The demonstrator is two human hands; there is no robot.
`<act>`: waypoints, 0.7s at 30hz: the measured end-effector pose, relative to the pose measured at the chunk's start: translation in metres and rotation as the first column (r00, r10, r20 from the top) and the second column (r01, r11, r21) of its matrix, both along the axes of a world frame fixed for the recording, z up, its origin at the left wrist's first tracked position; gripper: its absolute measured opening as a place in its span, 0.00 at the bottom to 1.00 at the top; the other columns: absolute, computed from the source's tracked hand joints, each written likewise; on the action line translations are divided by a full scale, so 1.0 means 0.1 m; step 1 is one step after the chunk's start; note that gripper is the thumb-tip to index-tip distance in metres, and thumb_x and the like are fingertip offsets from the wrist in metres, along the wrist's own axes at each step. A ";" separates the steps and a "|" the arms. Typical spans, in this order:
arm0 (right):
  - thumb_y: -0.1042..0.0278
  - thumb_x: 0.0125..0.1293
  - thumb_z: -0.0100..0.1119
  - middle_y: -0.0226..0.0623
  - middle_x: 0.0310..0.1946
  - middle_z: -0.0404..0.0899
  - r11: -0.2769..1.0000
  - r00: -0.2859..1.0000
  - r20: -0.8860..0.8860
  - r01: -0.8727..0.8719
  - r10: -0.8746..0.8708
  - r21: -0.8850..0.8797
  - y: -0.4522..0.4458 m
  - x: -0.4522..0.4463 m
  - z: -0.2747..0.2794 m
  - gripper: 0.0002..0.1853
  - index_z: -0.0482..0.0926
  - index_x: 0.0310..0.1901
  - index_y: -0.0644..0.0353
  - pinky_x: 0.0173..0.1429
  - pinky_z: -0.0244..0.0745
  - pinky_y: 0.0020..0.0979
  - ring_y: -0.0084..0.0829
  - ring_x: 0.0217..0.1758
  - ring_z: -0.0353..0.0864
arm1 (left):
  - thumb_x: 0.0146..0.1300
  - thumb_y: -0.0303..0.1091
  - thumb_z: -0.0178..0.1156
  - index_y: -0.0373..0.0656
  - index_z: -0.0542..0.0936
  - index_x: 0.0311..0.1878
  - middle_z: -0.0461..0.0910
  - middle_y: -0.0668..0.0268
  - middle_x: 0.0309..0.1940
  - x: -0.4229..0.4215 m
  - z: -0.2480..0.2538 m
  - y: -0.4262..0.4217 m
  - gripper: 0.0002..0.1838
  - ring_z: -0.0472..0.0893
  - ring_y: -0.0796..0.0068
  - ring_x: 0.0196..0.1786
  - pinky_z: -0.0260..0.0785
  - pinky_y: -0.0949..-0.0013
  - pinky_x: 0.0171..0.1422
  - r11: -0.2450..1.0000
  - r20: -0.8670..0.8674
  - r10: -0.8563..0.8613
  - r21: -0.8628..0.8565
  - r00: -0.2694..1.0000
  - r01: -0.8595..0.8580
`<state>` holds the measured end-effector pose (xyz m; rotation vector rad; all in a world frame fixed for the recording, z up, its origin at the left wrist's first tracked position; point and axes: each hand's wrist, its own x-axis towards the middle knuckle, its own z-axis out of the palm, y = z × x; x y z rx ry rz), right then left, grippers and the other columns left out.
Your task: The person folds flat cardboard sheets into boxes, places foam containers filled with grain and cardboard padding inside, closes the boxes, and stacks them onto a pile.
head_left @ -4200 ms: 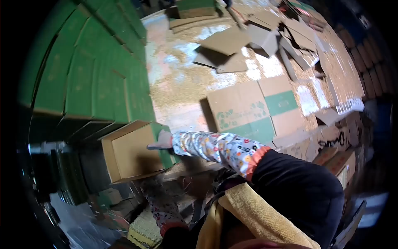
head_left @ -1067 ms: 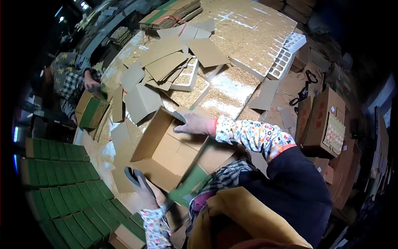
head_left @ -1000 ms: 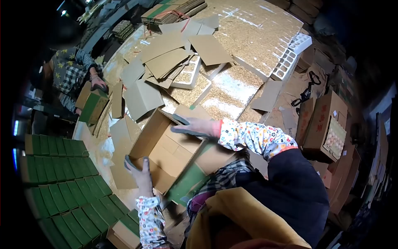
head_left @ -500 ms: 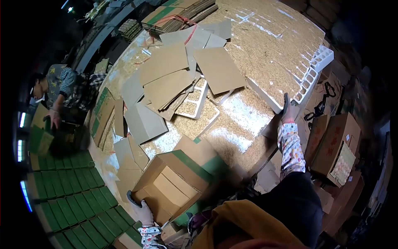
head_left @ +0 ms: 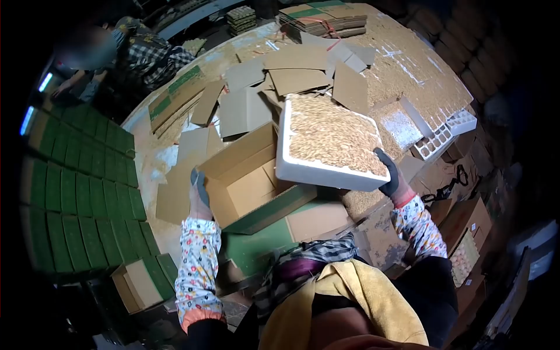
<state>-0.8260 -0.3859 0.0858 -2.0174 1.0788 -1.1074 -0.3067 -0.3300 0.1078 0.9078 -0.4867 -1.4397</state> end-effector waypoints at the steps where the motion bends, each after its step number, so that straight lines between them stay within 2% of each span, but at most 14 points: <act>1: 0.77 0.56 0.63 0.50 0.60 0.69 0.985 0.991 0.085 -0.118 0.107 0.126 -0.14 0.15 0.17 0.28 0.68 0.60 0.64 0.67 0.63 0.37 0.41 0.64 0.70 | 0.69 0.45 0.50 0.38 0.69 0.60 0.74 0.56 0.55 -0.04 0.04 -0.05 0.23 0.75 0.60 0.55 0.70 0.59 0.60 0.999 -0.191 -0.028 0.025 0.981 0.033; 3: 0.71 0.62 0.59 0.44 0.57 0.73 0.918 0.930 -0.118 -0.364 0.348 -0.158 -0.46 0.52 0.74 0.23 0.70 0.58 0.66 0.65 0.66 0.33 0.35 0.61 0.73 | 0.68 0.47 0.50 0.39 0.69 0.61 0.74 0.56 0.56 -0.14 0.17 -0.09 0.25 0.75 0.59 0.56 0.69 0.59 0.61 0.986 -0.156 -0.114 -0.136 0.981 0.093; 4: 0.64 0.66 0.55 0.40 0.54 0.75 0.831 0.891 0.147 -0.454 0.429 0.321 -0.40 0.87 1.20 0.21 0.71 0.57 0.66 0.60 0.69 0.28 0.27 0.56 0.75 | 0.69 0.49 0.48 0.40 0.69 0.61 0.74 0.56 0.57 -0.12 0.10 -0.15 0.26 0.75 0.60 0.56 0.69 0.59 0.61 0.993 -0.211 -0.095 -0.086 0.973 0.078; 5: 0.57 0.70 0.51 0.36 0.51 0.77 0.580 0.896 0.381 -0.440 0.229 0.686 -0.34 1.21 1.65 0.22 0.72 0.56 0.67 0.56 0.72 0.22 0.20 0.51 0.77 | 0.69 0.52 0.47 0.40 0.68 0.62 0.73 0.56 0.58 -0.11 0.02 -0.19 0.28 0.75 0.60 0.56 0.69 0.59 0.62 0.997 -0.264 -0.076 -0.030 0.962 0.070; 7: 0.52 0.72 0.47 0.35 0.47 0.77 0.684 0.900 0.133 -0.406 0.415 0.607 -0.35 1.54 1.85 0.22 0.74 0.54 0.64 0.55 0.69 0.22 0.19 0.51 0.75 | 0.70 0.56 0.42 0.40 0.67 0.63 0.73 0.57 0.58 -0.40 0.40 -0.12 0.31 0.75 0.61 0.57 0.68 0.60 0.62 0.994 -0.257 -0.109 -0.058 0.960 0.098; 8: 0.52 0.72 0.47 0.36 0.48 0.77 0.674 0.919 0.099 -0.350 0.381 0.651 -0.40 1.65 1.67 0.23 0.73 0.55 0.65 0.55 0.69 0.24 0.22 0.50 0.75 | 0.70 0.58 0.38 0.40 0.67 0.64 0.73 0.57 0.59 -0.43 0.50 -0.05 0.32 0.75 0.60 0.57 0.68 0.61 0.63 0.995 -0.264 -0.093 0.011 0.960 0.100; 9: 0.51 0.71 0.48 0.38 0.48 0.76 0.660 0.936 0.064 -0.292 0.347 0.692 -0.44 1.76 1.50 0.24 0.72 0.56 0.66 0.56 0.68 0.26 0.24 0.49 0.74 | 0.71 0.57 0.38 0.41 0.66 0.65 0.72 0.58 0.60 -0.26 0.25 -0.10 0.31 0.74 0.60 0.58 0.67 0.61 0.64 0.988 -0.307 -0.150 -0.019 0.940 0.151; 11: 0.54 0.70 0.50 0.38 0.49 0.75 0.767 0.915 0.103 -0.384 0.389 0.514 -0.25 1.77 1.51 0.22 0.72 0.57 0.63 0.56 0.68 0.27 0.27 0.51 0.74 | 0.72 0.56 0.38 0.42 0.65 0.66 0.72 0.58 0.60 -0.06 -0.14 -0.14 0.31 0.74 0.62 0.58 0.66 0.62 0.65 0.993 -0.263 -0.110 -0.066 0.958 0.096; 12: 0.56 0.69 0.53 0.36 0.48 0.75 0.787 0.913 0.132 -0.400 0.385 0.470 -0.18 1.78 1.51 0.22 0.71 0.57 0.62 0.56 0.68 0.27 0.25 0.52 0.73 | 0.72 0.54 0.38 0.41 0.64 0.66 0.73 0.59 0.58 -0.27 0.22 -0.05 0.29 0.75 0.63 0.57 0.67 0.62 0.64 0.987 -0.098 0.002 -0.158 0.995 -0.018; 14: 0.60 0.67 0.58 0.31 0.47 0.76 0.892 0.854 -0.272 -0.451 0.444 0.039 -0.28 1.57 1.18 0.21 0.71 0.56 0.64 0.54 0.70 0.25 0.20 0.51 0.73 | 0.73 0.48 0.40 0.40 0.65 0.64 0.75 0.61 0.53 -0.23 0.03 -0.02 0.25 0.76 0.66 0.54 0.68 0.63 0.62 0.999 -0.169 -0.022 -0.046 0.985 0.015; 16: 0.61 0.67 0.57 0.36 0.47 0.75 0.815 0.938 0.038 -0.320 0.346 0.483 -0.14 1.59 1.40 0.20 0.72 0.54 0.66 0.53 0.71 0.25 0.22 0.48 0.74 | 0.73 0.43 0.43 0.38 0.67 0.61 0.75 0.61 0.51 -0.22 -0.03 0.00 0.22 0.75 0.68 0.53 0.68 0.64 0.61 1.000 0.003 -0.003 0.014 1.000 0.003; 18: 0.60 0.67 0.55 0.31 0.43 0.75 0.791 0.956 0.124 -0.289 0.265 0.539 -0.09 1.57 1.50 0.19 0.73 0.53 0.66 0.50 0.70 0.23 0.21 0.46 0.73 | 0.71 0.34 0.45 0.34 0.71 0.57 0.76 0.58 0.51 -0.19 -0.13 0.01 0.17 0.75 0.68 0.52 0.66 0.67 0.60 0.987 0.403 0.148 -0.009 0.903 -0.158; 19: 0.60 0.67 0.56 0.28 0.40 0.76 0.758 0.963 0.217 -0.262 0.161 0.597 -0.05 1.55 1.53 0.19 0.74 0.53 0.66 0.48 0.70 0.23 0.20 0.43 0.73 | 0.71 0.31 0.45 0.32 0.72 0.56 0.76 0.56 0.51 -0.19 -0.08 0.01 0.16 0.75 0.67 0.52 0.64 0.67 0.61 0.973 0.730 0.202 -0.072 0.653 -0.220; 21: 0.60 0.67 0.56 0.29 0.40 0.76 0.752 0.983 0.183 -0.142 0.028 0.643 0.03 1.45 1.66 0.19 0.74 0.53 0.66 0.48 0.70 0.22 0.20 0.43 0.74 | 0.70 0.30 0.46 0.31 0.71 0.57 0.76 0.55 0.51 -0.25 -0.03 0.07 0.17 0.75 0.66 0.52 0.64 0.67 0.61 0.937 0.756 0.290 -0.100 0.587 -0.334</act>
